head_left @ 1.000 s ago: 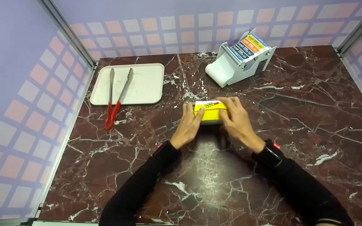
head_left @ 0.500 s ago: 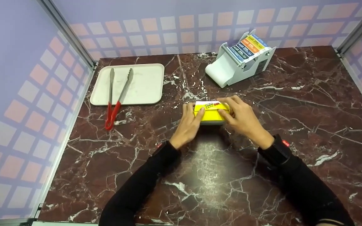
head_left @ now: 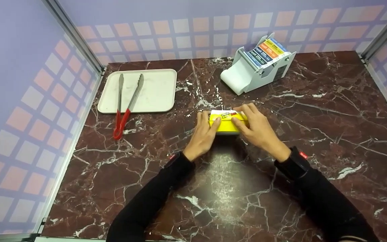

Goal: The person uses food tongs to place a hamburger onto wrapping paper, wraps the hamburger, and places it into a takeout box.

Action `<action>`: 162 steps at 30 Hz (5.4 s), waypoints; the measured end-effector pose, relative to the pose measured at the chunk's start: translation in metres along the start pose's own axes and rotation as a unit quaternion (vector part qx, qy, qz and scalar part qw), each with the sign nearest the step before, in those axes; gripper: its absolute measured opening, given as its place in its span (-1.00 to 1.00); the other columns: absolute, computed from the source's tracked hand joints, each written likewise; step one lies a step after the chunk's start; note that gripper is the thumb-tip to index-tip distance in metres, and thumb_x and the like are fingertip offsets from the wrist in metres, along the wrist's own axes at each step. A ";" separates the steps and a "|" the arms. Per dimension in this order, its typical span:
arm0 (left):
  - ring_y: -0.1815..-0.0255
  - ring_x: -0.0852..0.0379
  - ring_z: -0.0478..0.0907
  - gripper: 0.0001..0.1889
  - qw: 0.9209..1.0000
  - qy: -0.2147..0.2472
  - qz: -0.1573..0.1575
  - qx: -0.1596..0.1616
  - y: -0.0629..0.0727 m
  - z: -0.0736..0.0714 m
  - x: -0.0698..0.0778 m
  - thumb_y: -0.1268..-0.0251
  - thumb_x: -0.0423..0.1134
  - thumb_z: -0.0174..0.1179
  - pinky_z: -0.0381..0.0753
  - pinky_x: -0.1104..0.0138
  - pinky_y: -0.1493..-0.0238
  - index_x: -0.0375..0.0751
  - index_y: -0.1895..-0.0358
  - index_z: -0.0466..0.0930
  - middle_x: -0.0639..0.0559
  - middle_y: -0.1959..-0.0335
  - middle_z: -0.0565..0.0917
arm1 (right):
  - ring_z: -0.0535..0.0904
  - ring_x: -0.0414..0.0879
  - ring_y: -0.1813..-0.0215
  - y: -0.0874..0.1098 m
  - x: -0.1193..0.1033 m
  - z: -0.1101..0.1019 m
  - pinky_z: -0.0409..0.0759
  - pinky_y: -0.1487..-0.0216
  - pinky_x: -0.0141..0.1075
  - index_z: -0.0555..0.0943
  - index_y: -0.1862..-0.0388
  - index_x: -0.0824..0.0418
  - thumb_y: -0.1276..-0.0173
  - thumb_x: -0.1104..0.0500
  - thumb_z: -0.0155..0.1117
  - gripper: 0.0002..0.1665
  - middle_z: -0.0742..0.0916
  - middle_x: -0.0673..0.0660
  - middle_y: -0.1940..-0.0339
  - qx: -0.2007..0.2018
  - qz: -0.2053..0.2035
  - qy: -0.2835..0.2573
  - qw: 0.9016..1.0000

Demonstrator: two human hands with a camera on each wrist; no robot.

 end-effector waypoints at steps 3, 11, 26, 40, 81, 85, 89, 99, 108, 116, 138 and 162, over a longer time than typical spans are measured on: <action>-0.27 -0.20 0.48 -0.37 1.000 -0.001 -0.007 -0.003 0.000 0.001 -0.001 -0.58 0.22 -0.24 0.53 -0.13 -0.36 -0.23 -0.38 0.23 -0.24 -0.33 0.30 | 0.63 0.21 0.00 0.001 0.000 0.002 0.65 -0.13 0.12 0.58 -0.13 0.29 -0.56 -0.01 0.20 -0.59 0.62 0.28 -0.06 0.007 0.006 0.002 1.000; -0.22 -0.15 0.49 -0.43 1.000 0.006 -0.012 -0.008 0.000 0.001 -0.003 -0.59 0.23 -0.25 0.60 -0.11 -0.26 -0.17 -0.32 0.24 -0.20 -0.29 0.30 | 0.62 0.18 0.09 0.002 0.000 0.006 0.68 -0.07 0.08 0.57 -0.16 0.31 -0.61 0.04 0.14 -0.62 0.61 0.28 -0.03 0.019 0.004 0.005 1.000; 0.05 0.03 0.40 -0.49 1.000 -0.003 0.010 0.006 -0.002 0.000 -0.001 -0.59 0.15 -0.18 0.59 0.19 0.00 -0.20 -0.27 0.27 -0.11 -0.11 0.30 | 0.59 0.20 0.07 0.002 0.000 0.009 0.64 -0.06 0.09 0.56 -0.17 0.29 -0.54 0.03 0.19 -0.59 0.59 0.30 -0.03 0.036 0.012 -0.011 0.999; 0.02 0.02 0.44 -0.52 1.000 -0.001 0.010 -0.003 -0.004 0.001 0.002 -0.59 0.09 -0.16 0.61 0.19 -0.05 -0.21 -0.27 0.25 -0.12 -0.16 0.31 | 0.46 0.02 0.43 0.009 0.014 0.029 0.44 0.46 -0.18 0.62 -0.02 0.23 -0.50 0.03 -0.04 -0.61 0.62 0.24 0.14 0.210 -0.021 -0.025 0.977; -0.13 -0.06 0.53 -0.20 0.998 0.012 0.025 -0.064 -0.001 0.000 -0.002 -0.37 0.20 0.22 0.66 0.09 -0.24 -0.24 -0.40 0.10 -0.18 -0.37 0.20 | 0.37 -0.04 0.44 0.011 0.016 0.033 0.34 0.48 -0.25 0.61 0.14 0.30 -0.59 0.10 -0.17 -0.59 0.54 0.21 0.29 0.252 -0.026 -0.042 0.967; -0.35 -0.10 0.43 0.01 0.997 -0.012 0.028 -0.066 -0.001 0.001 -0.002 -0.14 0.18 0.47 0.46 0.03 -0.48 -0.21 -0.46 0.06 -0.17 -0.44 0.22 | 0.37 -0.04 0.42 0.011 0.016 0.032 0.34 0.46 -0.26 0.61 0.11 0.31 -0.59 0.10 -0.17 -0.58 0.54 0.21 0.28 0.255 -0.025 -0.044 0.966; -0.31 -0.06 0.43 -0.12 0.997 -0.015 0.037 -0.067 -0.002 0.002 -0.003 -0.17 0.11 0.50 0.45 0.06 -0.49 -0.22 -0.34 0.15 -0.16 -0.33 0.31 | 0.38 -0.04 0.40 0.011 0.017 0.032 0.36 0.43 -0.27 0.62 0.10 0.31 -0.59 0.11 -0.17 -0.58 0.55 0.22 0.27 0.257 -0.026 -0.048 0.965; -0.42 -0.08 0.39 -0.15 0.996 -0.023 0.049 -0.070 -0.004 -0.002 -0.006 -0.18 -0.09 0.52 0.35 0.03 -0.57 -0.21 -0.40 0.15 -0.14 -0.36 0.36 | 0.59 -0.01 0.18 0.011 0.027 0.030 0.47 0.14 -0.34 0.70 0.02 0.30 -0.63 0.10 -0.28 -0.45 0.75 0.25 0.17 0.231 0.030 -0.136 0.963; -0.22 -0.10 0.62 -0.16 0.994 0.025 0.014 -0.102 -0.003 -0.003 -0.007 -0.31 0.36 0.25 0.59 -0.12 -0.32 -0.07 -0.39 0.13 -0.16 -0.23 0.64 | 0.71 0.16 0.03 0.017 0.034 0.025 0.61 0.00 0.01 0.70 -0.20 0.29 -0.71 -0.12 -0.41 -0.24 0.81 0.27 -0.04 0.144 0.150 -0.106 0.972; 0.04 -0.17 0.70 -0.10 0.992 0.047 -0.022 -0.118 -0.003 -0.006 -0.010 -0.29 0.66 -0.23 0.70 -0.07 -0.05 0.01 -0.39 0.13 -0.37 -0.19 0.60 | 0.69 0.21 0.14 0.018 0.032 0.022 0.62 0.08 0.05 0.68 -0.24 0.28 -0.70 -0.15 -0.43 -0.21 0.81 0.32 0.06 0.114 0.163 -0.086 0.976; -0.65 -0.25 0.13 -0.46 0.986 0.084 0.103 -0.101 -0.015 -0.026 -0.006 -0.62 -0.07 -0.02 0.12 -0.11 -0.65 -0.34 -0.43 0.16 -0.35 -0.65 0.11 | 0.28 0.26 -0.61 0.007 0.030 0.011 0.21 -0.61 0.21 0.37 -0.57 0.14 -0.66 -0.12 -0.33 -0.31 0.33 0.25 -0.65 0.075 -0.022 -0.087 0.993; -0.66 -0.29 0.07 -0.52 0.987 0.002 0.082 -0.142 -0.023 -0.018 -0.019 -0.54 -0.25 0.09 -0.01 0.05 -0.71 -0.38 -0.32 0.12 -0.47 -0.60 0.16 | 0.11 0.27 -0.68 0.011 0.040 0.028 0.01 -0.71 0.10 0.15 -0.67 0.24 -0.67 0.12 -0.11 -0.33 0.20 0.31 -0.69 -0.051 0.048 -0.063 0.996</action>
Point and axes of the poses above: each hand's wrist, its own y-axis away from the middle knuckle, its own z-axis out of the palm, x = y × z, the point moved 4 cm from there along -y, towards the middle knuckle
